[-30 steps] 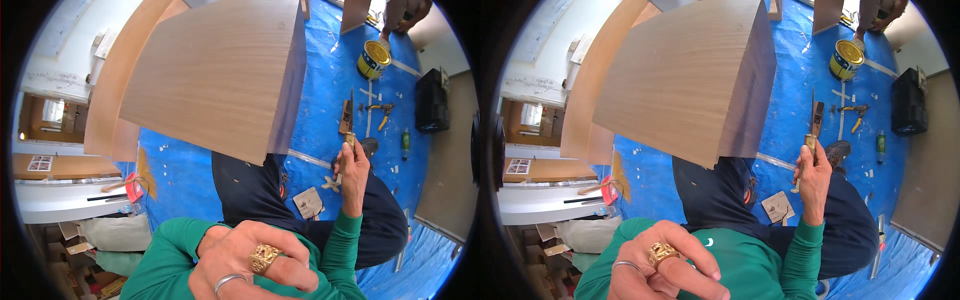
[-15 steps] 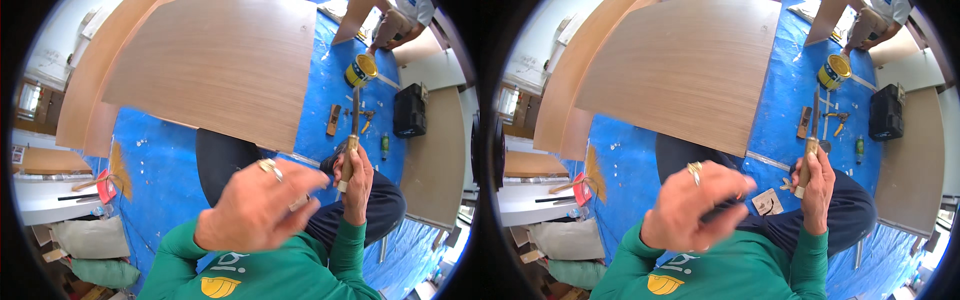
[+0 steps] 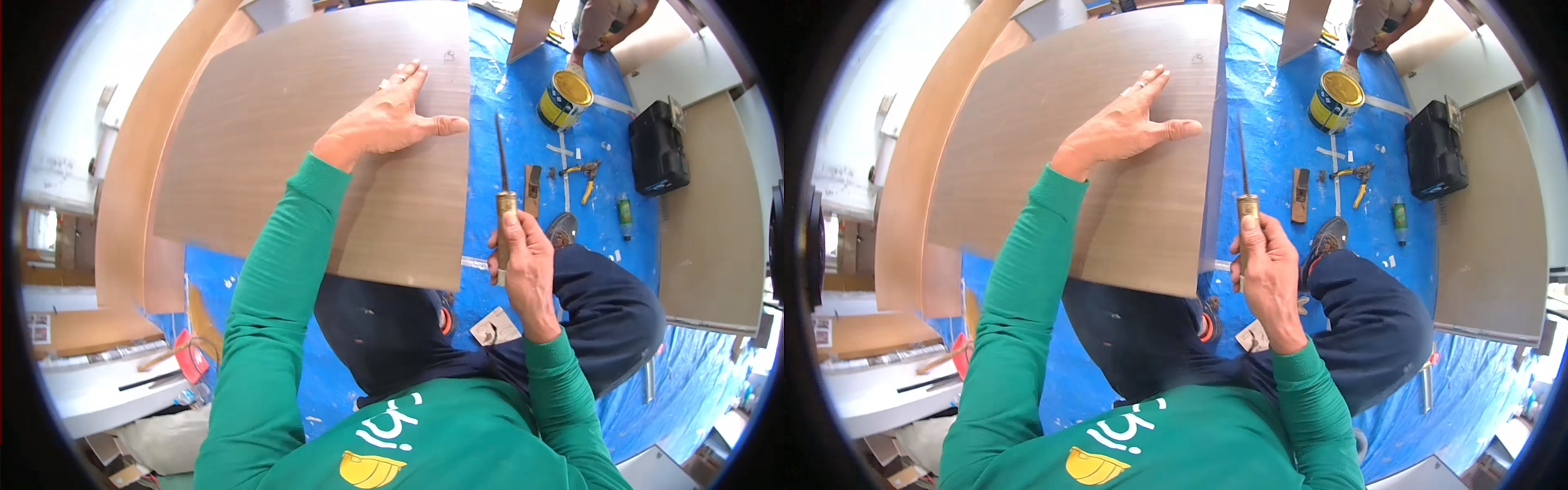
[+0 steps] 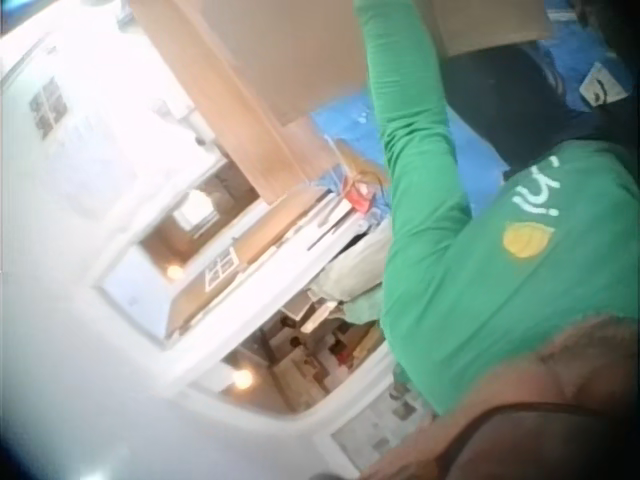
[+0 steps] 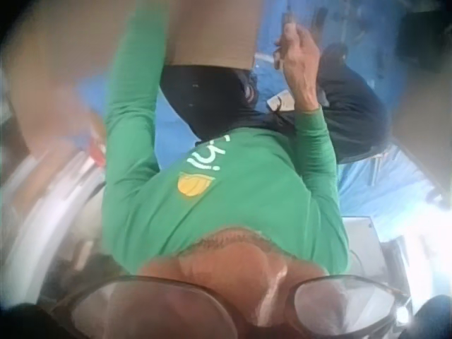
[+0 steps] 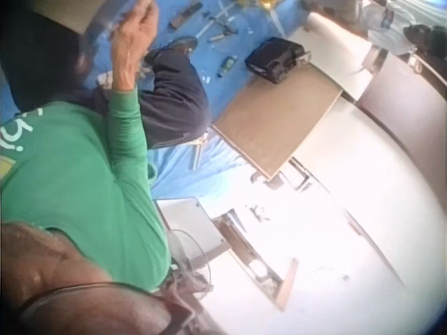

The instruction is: The person shaves the edges of a wooden cabinet piece using a small plane and a scraper tool, then sands the corner.

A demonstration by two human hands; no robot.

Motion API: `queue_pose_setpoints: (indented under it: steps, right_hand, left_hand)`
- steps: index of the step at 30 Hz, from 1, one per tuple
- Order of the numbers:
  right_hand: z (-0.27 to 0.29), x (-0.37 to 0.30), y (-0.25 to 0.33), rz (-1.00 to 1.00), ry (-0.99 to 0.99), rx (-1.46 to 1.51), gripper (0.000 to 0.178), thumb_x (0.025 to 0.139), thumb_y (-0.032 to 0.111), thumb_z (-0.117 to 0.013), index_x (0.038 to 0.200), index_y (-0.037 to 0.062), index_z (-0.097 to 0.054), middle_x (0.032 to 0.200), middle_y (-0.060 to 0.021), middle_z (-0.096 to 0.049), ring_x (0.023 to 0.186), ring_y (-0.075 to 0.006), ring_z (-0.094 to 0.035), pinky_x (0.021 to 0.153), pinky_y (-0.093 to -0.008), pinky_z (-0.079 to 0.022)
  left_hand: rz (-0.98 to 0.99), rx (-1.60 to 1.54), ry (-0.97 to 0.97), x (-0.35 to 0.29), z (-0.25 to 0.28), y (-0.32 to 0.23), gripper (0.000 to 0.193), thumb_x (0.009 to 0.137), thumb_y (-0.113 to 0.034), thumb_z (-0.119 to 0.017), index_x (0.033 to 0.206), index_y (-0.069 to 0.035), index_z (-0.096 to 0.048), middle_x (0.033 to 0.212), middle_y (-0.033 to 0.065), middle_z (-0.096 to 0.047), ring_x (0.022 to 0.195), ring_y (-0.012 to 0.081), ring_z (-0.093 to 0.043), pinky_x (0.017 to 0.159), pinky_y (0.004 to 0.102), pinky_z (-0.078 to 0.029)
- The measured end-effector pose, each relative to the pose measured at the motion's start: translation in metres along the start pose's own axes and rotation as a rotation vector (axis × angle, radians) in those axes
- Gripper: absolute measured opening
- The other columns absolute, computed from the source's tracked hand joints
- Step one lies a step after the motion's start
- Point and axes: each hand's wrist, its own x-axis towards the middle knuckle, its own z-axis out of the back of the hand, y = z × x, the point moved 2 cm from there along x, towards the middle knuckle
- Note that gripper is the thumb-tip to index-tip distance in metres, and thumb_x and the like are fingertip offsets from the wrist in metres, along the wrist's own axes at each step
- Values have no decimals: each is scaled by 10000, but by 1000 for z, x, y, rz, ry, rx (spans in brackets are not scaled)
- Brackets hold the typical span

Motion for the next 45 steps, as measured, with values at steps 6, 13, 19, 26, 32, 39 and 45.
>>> queue_pose_setpoints:
  steps: [6,13,19,26,32,39,45]
  right_hand:
    - [-9,16,-9,-68,15,39,411,1199,353,-644,1434,19,-686,860,23,-610,613,-43,-558,518,-246,-450]
    - [0,27,-11,-82,78,8,373,1183,255,-673,1456,1,-684,825,40,-596,645,-41,-530,552,-265,-442]
    - [5,39,-10,-9,127,-101,382,1158,224,-701,1445,-26,-677,818,-47,-643,711,-116,-589,643,-328,-499]
    - [7,45,-2,31,146,-92,373,1137,163,-718,1447,-41,-678,890,-94,-708,757,-142,-634,707,-341,-544]
    - [15,48,8,1,182,-79,389,1119,127,-733,1457,-54,-672,984,-163,-768,780,-215,-690,743,-366,-573]
    - [27,53,16,-10,196,-124,419,1086,111,-771,1427,-111,-673,1088,-235,-805,856,-273,-777,781,-383,-611]
    - [29,54,17,46,210,-118,431,1070,100,-789,1417,-126,-673,1116,-254,-812,894,-299,-806,797,-389,-625]
  left_hand:
    - [-87,153,81,41,-30,6,1540,777,-947,-785,1753,120,-256,1876,300,-163,1762,437,-73,1437,520,-113]
    - [-92,197,31,40,-34,-6,1492,805,-895,-809,1741,138,-276,1867,305,-197,1770,404,-79,1436,507,-106]
    - [-85,276,18,42,-34,-14,1424,836,-844,-825,1746,116,-299,1872,282,-219,1772,391,-96,1432,510,-126]
    - [-12,238,44,45,-29,-21,1310,906,-745,-824,1760,94,-291,1881,268,-212,1774,388,-103,1429,510,-119]
    - [19,186,84,47,-30,-25,1312,911,-687,-843,1766,108,-246,1890,272,-177,1775,403,-79,1427,524,-81]
    - [79,149,113,51,-33,-25,1379,880,-708,-855,1773,115,-202,1896,294,-112,1780,397,-27,1419,542,-30]
    - [110,140,127,46,-25,-29,1358,899,-678,-851,1779,110,-181,1900,290,-96,1781,390,-4,1413,535,22]
